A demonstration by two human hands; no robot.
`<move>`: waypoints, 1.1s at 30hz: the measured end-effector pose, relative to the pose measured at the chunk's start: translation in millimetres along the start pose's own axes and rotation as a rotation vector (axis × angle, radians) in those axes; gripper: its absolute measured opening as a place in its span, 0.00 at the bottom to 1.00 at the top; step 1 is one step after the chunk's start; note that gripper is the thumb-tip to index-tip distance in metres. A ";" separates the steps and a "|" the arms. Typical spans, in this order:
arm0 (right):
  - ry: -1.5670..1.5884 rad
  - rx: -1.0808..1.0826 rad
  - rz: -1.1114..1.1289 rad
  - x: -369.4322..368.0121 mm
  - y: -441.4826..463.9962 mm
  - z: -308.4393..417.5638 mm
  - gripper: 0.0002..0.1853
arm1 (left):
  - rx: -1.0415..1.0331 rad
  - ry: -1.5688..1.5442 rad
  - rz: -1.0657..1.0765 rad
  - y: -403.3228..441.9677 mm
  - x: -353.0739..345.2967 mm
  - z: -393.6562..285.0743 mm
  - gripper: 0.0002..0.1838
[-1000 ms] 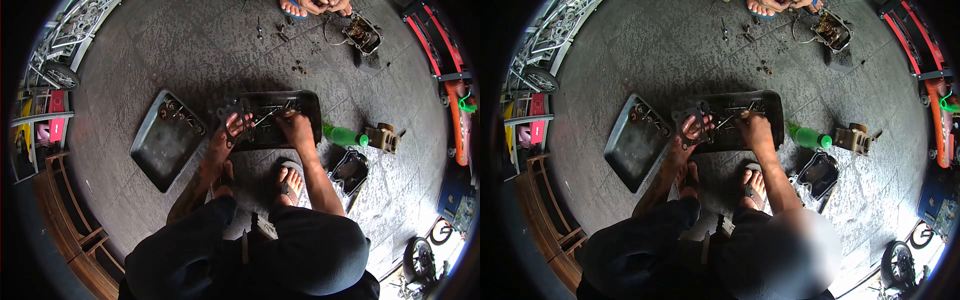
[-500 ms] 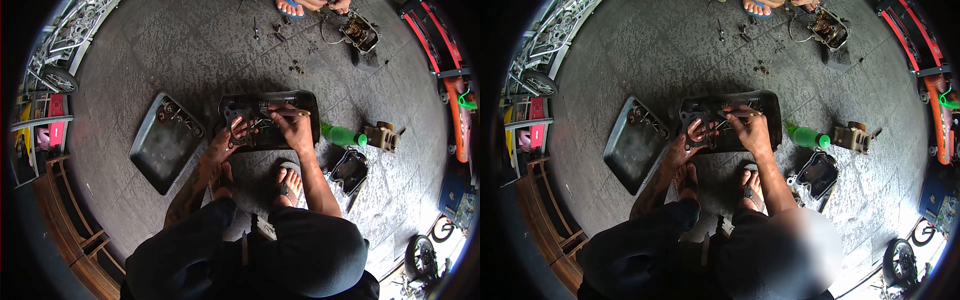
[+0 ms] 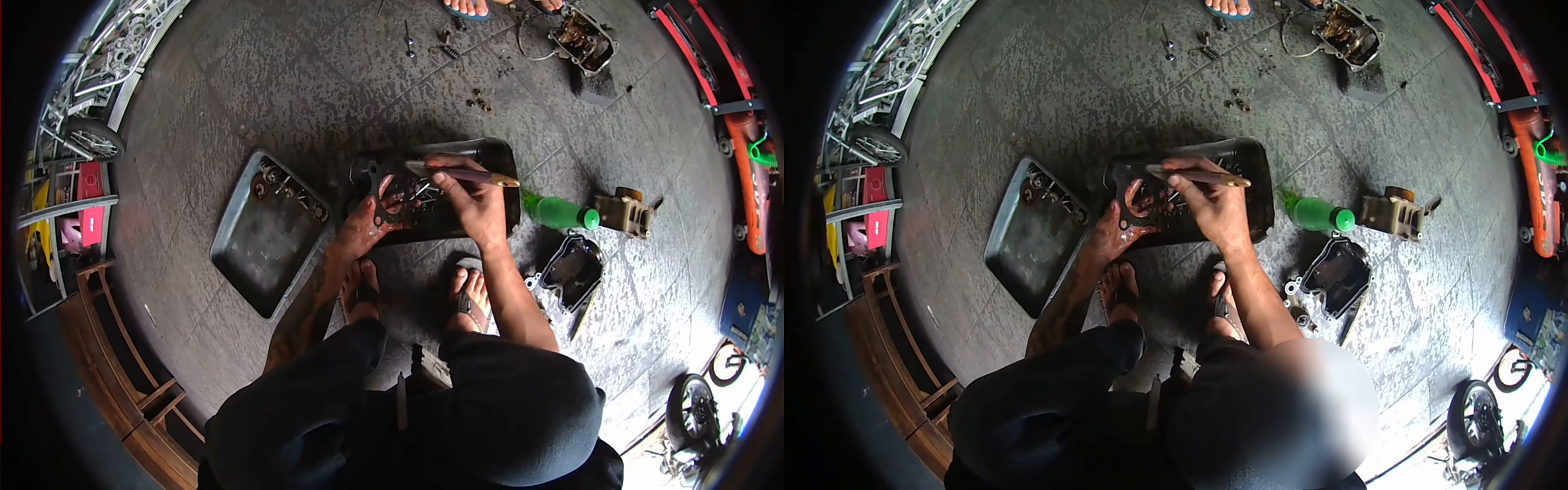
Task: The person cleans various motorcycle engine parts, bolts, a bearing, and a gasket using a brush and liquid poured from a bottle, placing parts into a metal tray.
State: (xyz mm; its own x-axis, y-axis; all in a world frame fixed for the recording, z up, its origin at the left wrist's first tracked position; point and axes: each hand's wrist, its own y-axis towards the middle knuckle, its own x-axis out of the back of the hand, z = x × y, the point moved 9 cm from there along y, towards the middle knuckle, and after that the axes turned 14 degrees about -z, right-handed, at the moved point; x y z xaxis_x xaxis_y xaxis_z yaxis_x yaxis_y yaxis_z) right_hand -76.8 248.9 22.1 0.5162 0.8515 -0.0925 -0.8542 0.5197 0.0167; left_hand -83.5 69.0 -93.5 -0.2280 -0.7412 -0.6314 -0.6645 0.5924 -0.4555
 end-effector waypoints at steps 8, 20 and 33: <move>-0.052 0.030 0.125 -10.3 -9.9 -17.9 0.07 | 0.021 -0.053 -0.073 7.2 15.5 7.9 0.36; -0.088 0.173 0.344 -20.8 -28.3 -9.5 0.09 | 0.058 -0.043 -0.190 11.3 11.8 2.9 0.38; -0.200 0.038 0.298 -16.1 -27.5 -20.9 0.09 | -0.014 -0.077 -0.233 10.2 11.9 -2.9 0.41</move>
State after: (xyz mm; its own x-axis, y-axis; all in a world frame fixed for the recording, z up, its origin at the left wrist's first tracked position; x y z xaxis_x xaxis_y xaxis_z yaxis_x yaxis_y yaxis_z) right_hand -62.9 219.4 2.3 0.2499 0.9610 0.1182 -0.9681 0.2455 0.0511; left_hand -95.0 65.3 -103.8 -0.0133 -0.8307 -0.5565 -0.7030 0.4036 -0.5856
